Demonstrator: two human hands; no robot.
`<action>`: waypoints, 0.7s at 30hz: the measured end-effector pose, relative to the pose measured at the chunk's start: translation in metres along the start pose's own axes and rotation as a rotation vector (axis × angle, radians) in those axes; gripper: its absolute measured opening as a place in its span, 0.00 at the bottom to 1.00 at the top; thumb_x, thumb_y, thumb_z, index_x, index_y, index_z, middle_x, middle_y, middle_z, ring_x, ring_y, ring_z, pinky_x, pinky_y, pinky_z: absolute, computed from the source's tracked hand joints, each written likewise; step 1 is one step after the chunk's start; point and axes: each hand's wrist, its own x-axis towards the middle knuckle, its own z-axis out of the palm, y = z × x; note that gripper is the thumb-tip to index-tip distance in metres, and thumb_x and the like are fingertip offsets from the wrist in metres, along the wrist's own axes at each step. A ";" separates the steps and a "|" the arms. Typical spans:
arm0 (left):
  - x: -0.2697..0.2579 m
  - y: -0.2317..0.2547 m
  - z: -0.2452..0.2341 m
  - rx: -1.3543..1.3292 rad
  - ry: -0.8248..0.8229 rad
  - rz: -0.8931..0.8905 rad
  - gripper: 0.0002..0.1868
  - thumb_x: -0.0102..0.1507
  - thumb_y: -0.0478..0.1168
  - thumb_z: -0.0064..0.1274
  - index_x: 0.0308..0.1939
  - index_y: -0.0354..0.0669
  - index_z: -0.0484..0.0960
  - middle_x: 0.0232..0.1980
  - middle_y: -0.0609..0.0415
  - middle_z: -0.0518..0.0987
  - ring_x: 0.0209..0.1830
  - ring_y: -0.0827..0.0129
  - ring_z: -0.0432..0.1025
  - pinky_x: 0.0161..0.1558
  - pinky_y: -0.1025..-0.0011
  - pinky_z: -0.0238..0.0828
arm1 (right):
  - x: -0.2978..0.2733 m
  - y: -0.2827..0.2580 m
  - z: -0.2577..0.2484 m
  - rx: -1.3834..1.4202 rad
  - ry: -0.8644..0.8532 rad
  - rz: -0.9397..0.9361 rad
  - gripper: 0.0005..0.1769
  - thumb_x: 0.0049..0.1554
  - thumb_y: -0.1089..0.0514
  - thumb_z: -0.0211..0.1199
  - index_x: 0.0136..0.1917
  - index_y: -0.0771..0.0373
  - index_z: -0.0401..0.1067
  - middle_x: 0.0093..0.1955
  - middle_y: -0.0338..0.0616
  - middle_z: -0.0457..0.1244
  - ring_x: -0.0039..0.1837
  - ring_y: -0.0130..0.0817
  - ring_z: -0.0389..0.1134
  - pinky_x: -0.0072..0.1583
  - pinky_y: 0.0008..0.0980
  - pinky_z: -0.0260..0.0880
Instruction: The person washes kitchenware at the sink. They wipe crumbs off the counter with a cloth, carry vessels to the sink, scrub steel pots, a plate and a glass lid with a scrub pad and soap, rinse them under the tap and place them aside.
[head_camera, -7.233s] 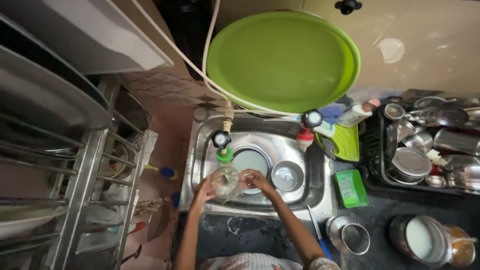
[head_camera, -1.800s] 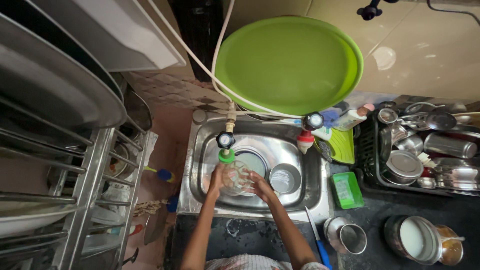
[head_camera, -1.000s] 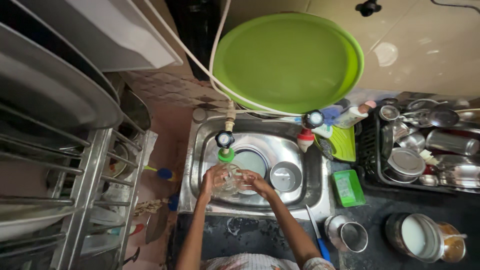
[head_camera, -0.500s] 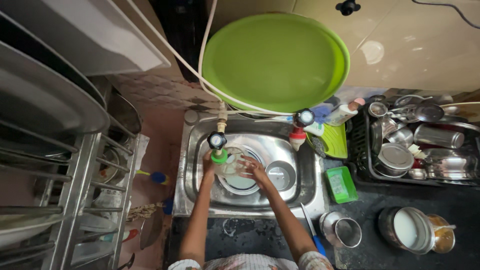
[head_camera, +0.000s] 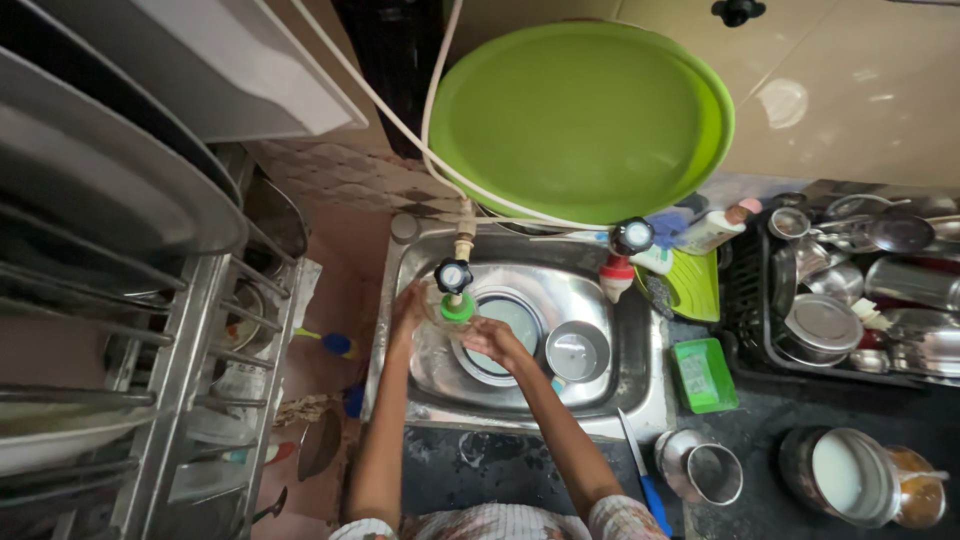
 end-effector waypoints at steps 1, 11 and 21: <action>0.001 -0.005 0.008 0.043 0.012 -0.016 0.22 0.75 0.54 0.50 0.61 0.42 0.84 0.41 0.63 0.74 0.37 0.77 0.64 0.38 0.74 0.58 | -0.004 0.000 -0.004 0.033 -0.014 0.005 0.22 0.65 0.64 0.51 0.71 0.76 0.60 0.64 0.63 0.66 0.62 0.51 0.71 0.60 0.41 0.74; -0.024 -0.057 0.060 0.257 0.152 0.040 0.14 0.66 0.44 0.56 0.50 0.37 0.82 0.41 0.60 0.79 0.36 0.76 0.69 0.37 0.73 0.66 | -0.047 0.002 -0.037 0.348 0.085 -0.048 0.14 0.64 0.59 0.52 0.63 0.64 0.64 0.72 0.57 0.60 0.72 0.51 0.64 0.65 0.61 0.68; -0.064 -0.045 -0.002 -0.095 0.107 -0.136 0.13 0.61 0.44 0.58 0.48 0.47 0.82 0.36 0.63 0.82 0.31 0.77 0.73 0.32 0.78 0.72 | -0.045 0.016 -0.030 -0.226 0.038 -0.264 0.13 0.64 0.59 0.55 0.62 0.59 0.59 0.70 0.59 0.63 0.69 0.53 0.68 0.62 0.52 0.74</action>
